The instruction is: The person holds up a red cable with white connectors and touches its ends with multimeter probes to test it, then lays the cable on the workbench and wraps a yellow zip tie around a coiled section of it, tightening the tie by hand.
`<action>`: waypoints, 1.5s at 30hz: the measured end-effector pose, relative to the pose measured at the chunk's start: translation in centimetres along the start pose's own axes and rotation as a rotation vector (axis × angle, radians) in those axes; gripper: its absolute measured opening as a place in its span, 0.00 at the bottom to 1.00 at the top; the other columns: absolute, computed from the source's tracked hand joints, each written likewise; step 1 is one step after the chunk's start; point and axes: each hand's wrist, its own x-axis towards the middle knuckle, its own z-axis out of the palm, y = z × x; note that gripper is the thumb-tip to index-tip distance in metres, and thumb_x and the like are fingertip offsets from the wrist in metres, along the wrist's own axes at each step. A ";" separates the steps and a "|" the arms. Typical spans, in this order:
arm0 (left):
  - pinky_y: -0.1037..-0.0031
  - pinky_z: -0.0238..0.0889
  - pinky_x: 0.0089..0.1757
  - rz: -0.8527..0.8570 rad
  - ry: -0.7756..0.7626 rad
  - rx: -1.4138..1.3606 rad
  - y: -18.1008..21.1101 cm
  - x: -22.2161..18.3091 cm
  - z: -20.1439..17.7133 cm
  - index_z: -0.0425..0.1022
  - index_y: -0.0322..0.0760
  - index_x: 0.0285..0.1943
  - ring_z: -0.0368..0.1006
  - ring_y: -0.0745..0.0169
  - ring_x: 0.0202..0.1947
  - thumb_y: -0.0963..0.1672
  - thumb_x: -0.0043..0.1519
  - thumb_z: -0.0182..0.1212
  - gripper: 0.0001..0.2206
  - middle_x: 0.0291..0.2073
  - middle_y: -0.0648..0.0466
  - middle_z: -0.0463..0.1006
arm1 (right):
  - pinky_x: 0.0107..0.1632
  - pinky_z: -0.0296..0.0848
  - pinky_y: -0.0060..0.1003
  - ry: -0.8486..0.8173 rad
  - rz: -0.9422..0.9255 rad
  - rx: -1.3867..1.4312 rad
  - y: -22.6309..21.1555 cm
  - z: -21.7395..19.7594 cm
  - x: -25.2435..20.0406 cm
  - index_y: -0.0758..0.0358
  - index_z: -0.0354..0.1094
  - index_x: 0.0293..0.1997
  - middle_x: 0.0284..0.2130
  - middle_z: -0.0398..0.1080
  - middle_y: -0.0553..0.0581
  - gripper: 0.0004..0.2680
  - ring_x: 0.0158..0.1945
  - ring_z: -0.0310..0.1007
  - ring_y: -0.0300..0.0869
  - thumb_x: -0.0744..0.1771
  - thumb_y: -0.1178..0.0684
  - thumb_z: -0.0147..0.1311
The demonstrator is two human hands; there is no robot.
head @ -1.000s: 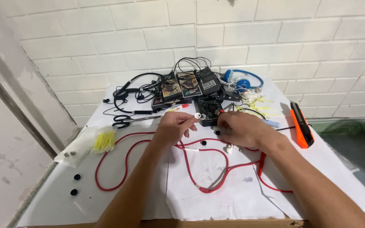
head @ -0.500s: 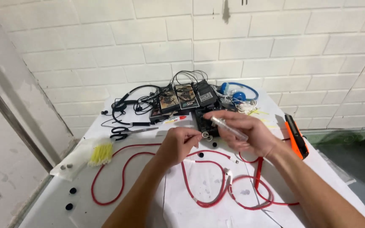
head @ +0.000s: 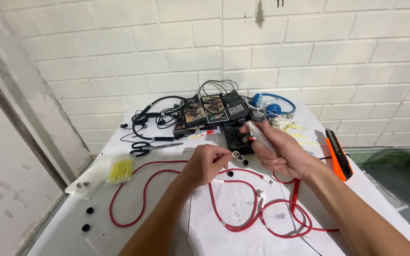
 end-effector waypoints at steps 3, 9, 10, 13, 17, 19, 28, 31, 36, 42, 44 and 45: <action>0.73 0.71 0.31 -0.014 -0.009 -0.015 -0.3 0.1 0.0 0.81 0.20 0.49 0.76 0.55 0.23 0.38 0.66 0.59 0.09 0.28 0.37 0.83 | 0.07 0.49 0.23 0.027 -0.016 -0.037 0.1 -0.6 0.1 0.65 0.55 0.59 0.15 0.49 0.48 0.15 0.06 0.43 0.27 0.73 0.43 0.37; 0.74 0.71 0.31 -0.033 -0.026 -0.014 0.1 0.0 -0.1 0.81 0.21 0.50 0.76 0.55 0.22 0.38 0.66 0.59 0.10 0.29 0.38 0.83 | 0.13 0.53 0.24 0.075 -0.001 -0.086 0.0 0.5 0.2 0.65 0.62 0.52 0.21 0.51 0.48 0.14 0.13 0.47 0.29 0.73 0.43 0.37; 0.73 0.71 0.31 -0.037 -0.034 -0.015 0.2 0.0 -0.2 0.80 0.21 0.50 0.76 0.56 0.22 0.38 0.66 0.59 0.10 0.29 0.38 0.83 | 0.14 0.54 0.23 0.086 0.005 -0.094 -0.1 0.7 0.2 0.67 0.62 0.52 0.20 0.50 0.47 0.15 0.14 0.47 0.29 0.73 0.43 0.36; 0.72 0.72 0.32 -0.010 -0.037 -0.020 0.3 0.0 -0.2 0.81 0.21 0.50 0.76 0.54 0.23 0.38 0.67 0.59 0.09 0.28 0.38 0.82 | 0.14 0.53 0.22 0.076 -0.007 -0.103 -0.1 0.7 -0.1 0.70 0.63 0.53 0.18 0.49 0.46 0.16 0.14 0.45 0.29 0.74 0.44 0.35; 0.73 0.71 0.30 0.012 -0.044 -0.025 0.4 -0.2 -0.2 0.81 0.20 0.48 0.74 0.56 0.21 0.38 0.66 0.58 0.09 0.27 0.38 0.82 | 0.12 0.51 0.22 0.047 -0.045 -0.066 -0.3 1.1 -0.1 0.70 0.62 0.57 0.15 0.47 0.46 0.17 0.12 0.42 0.29 0.74 0.44 0.35; 0.74 0.70 0.29 0.010 -0.049 -0.024 0.8 -0.5 -0.3 0.81 0.20 0.47 0.74 0.57 0.20 0.38 0.66 0.58 0.09 0.26 0.40 0.82 | 0.11 0.54 0.25 0.029 -0.091 -0.027 0.1 0.3 0.0 0.62 0.55 0.64 0.15 0.46 0.47 0.15 0.11 0.44 0.31 0.73 0.45 0.35; 0.78 0.64 0.25 0.141 -0.011 -0.066 -1.6 0.2 0.1 0.82 0.20 0.43 0.68 0.66 0.16 0.37 0.65 0.59 0.08 0.20 0.43 0.79 | 0.30 0.60 0.35 0.267 -0.085 -1.025 -1.7 2.2 -0.7 0.58 0.74 0.54 0.15 0.61 0.54 0.11 0.20 0.56 0.40 0.67 0.57 0.51; 0.76 0.64 0.25 0.159 -0.060 -0.098 -0.5 -0.5 -0.1 0.82 0.21 0.42 0.67 0.65 0.16 0.36 0.64 0.59 0.07 0.19 0.42 0.78 | 0.32 0.61 0.39 0.226 -0.072 -1.130 -1.8 3.3 -0.8 0.58 0.78 0.49 0.15 0.61 0.54 0.10 0.21 0.56 0.41 0.66 0.56 0.53; 0.76 0.62 0.25 0.142 -0.098 -0.140 0.4 -0.9 0.1 0.82 0.20 0.42 0.65 0.65 0.16 0.36 0.64 0.58 0.08 0.19 0.42 0.78 | 0.33 0.64 0.40 0.185 0.060 -1.272 -2.3 4.4 -0.6 0.54 0.78 0.51 0.12 0.61 0.57 0.11 0.21 0.60 0.46 0.66 0.53 0.50; 0.78 0.59 0.25 0.112 -0.137 -0.159 1.1 -1.1 -0.3 0.81 0.19 0.44 0.63 0.67 0.17 0.36 0.64 0.57 0.08 0.19 0.43 0.78 | 0.33 0.65 0.42 0.181 0.142 -1.364 -2.0 5.3 -0.5 0.51 0.75 0.51 0.11 0.59 0.57 0.11 0.20 0.60 0.48 0.68 0.51 0.46; 0.78 0.59 0.25 0.114 -0.140 -0.160 1.2 -1.1 -0.4 0.81 0.18 0.44 0.63 0.67 0.17 0.36 0.64 0.57 0.08 0.19 0.43 0.78 | 0.33 0.65 0.41 0.186 0.159 -1.384 -2.0 5.5 -0.7 0.49 0.74 0.51 0.11 0.58 0.56 0.10 0.20 0.60 0.47 0.68 0.50 0.46; 0.77 0.59 0.25 0.112 -0.147 -0.165 1.2 -1.1 -0.4 0.81 0.18 0.44 0.63 0.67 0.17 0.36 0.64 0.56 0.08 0.19 0.43 0.78 | 0.34 0.65 0.41 0.193 0.175 -1.389 -2.1 5.6 -0.7 0.50 0.74 0.50 0.11 0.59 0.56 0.10 0.19 0.60 0.47 0.68 0.50 0.45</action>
